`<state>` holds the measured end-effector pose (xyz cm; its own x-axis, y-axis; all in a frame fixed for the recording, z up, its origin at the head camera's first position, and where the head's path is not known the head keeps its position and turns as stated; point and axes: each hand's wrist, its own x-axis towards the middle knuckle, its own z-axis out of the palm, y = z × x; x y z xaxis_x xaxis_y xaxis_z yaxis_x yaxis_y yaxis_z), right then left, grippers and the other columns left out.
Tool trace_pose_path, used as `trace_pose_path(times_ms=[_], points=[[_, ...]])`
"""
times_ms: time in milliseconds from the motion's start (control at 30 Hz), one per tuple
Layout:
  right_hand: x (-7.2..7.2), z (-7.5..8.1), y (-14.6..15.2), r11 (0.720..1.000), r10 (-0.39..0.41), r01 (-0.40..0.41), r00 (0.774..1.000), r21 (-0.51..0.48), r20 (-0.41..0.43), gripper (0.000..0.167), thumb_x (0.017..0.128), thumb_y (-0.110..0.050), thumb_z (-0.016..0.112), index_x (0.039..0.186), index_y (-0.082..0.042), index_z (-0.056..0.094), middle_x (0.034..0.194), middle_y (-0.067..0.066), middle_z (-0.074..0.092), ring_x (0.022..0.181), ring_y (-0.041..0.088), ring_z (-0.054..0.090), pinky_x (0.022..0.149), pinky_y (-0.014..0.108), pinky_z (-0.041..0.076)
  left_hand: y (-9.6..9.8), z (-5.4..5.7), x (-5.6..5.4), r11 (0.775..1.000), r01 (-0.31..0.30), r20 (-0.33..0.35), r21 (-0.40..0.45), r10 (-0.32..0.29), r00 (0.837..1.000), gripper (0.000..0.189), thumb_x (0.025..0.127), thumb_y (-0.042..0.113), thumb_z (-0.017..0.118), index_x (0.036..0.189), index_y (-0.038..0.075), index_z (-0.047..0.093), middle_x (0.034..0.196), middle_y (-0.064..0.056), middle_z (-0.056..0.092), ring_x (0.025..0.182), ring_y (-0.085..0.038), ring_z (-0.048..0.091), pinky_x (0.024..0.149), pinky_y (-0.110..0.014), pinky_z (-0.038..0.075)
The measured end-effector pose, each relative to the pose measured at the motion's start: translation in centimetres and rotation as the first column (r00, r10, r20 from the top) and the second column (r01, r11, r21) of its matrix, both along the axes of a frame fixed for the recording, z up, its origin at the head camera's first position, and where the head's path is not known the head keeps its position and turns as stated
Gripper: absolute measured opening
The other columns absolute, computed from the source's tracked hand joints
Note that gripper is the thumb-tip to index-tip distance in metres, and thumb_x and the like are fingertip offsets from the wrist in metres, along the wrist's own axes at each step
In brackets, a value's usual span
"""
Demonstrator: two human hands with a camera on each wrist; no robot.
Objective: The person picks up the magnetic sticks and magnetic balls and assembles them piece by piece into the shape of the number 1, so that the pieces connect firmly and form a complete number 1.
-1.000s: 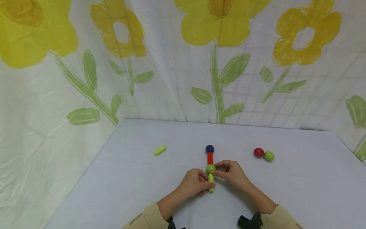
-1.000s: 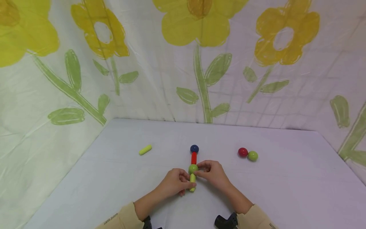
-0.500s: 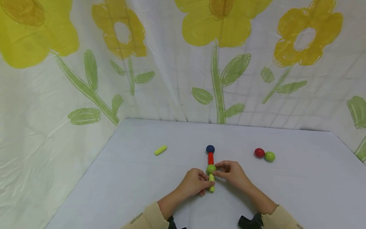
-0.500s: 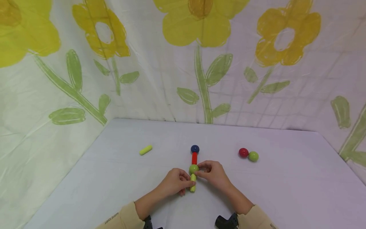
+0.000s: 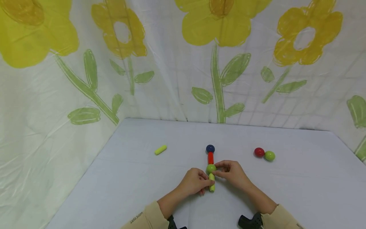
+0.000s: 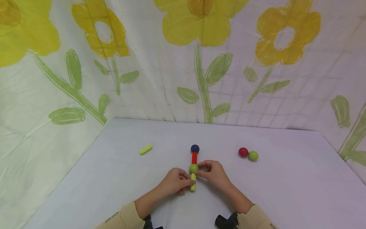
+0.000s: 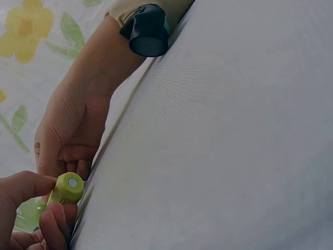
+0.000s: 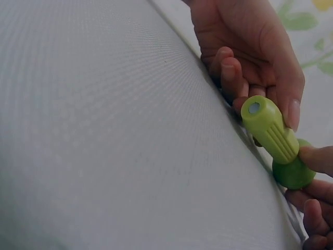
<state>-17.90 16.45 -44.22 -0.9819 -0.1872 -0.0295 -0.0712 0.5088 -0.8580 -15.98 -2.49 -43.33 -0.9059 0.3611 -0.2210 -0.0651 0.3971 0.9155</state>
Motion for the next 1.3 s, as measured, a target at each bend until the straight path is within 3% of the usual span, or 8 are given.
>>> trace_pose_path(times_ms=[800,1300], points=[[0.01,0.33,0.21,0.999,0.048,-0.049,0.998,-0.012,-0.032,0.034,0.079,-0.022,0.074,0.104,0.001,0.067,0.085,0.006,0.066,0.063,0.009,0.045,0.052,0.018,0.037,-0.14,-0.02,-0.26,1.000,0.029,-0.006,0.009,-0.029,1.000,0.017,0.080,0.020,0.071,0.077,0.005,0.064,0.053,0.001,0.058,0.039,-0.006,0.048,0.040,-0.015,0.038],[0.00,0.49,0.35,1.000,0.016,-0.016,1.000,0.010,-0.018,0.034,0.077,-0.024,0.075,0.102,-0.003,0.069,0.087,0.005,0.068,0.066,0.009,0.049,0.055,0.019,0.040,-0.14,-0.28,-0.31,0.999,0.013,0.037,0.044,-0.014,0.999,0.016,0.081,0.018,0.071,0.079,0.003,0.065,0.059,-0.003,0.064,0.040,-0.006,0.051,0.042,-0.015,0.042]])
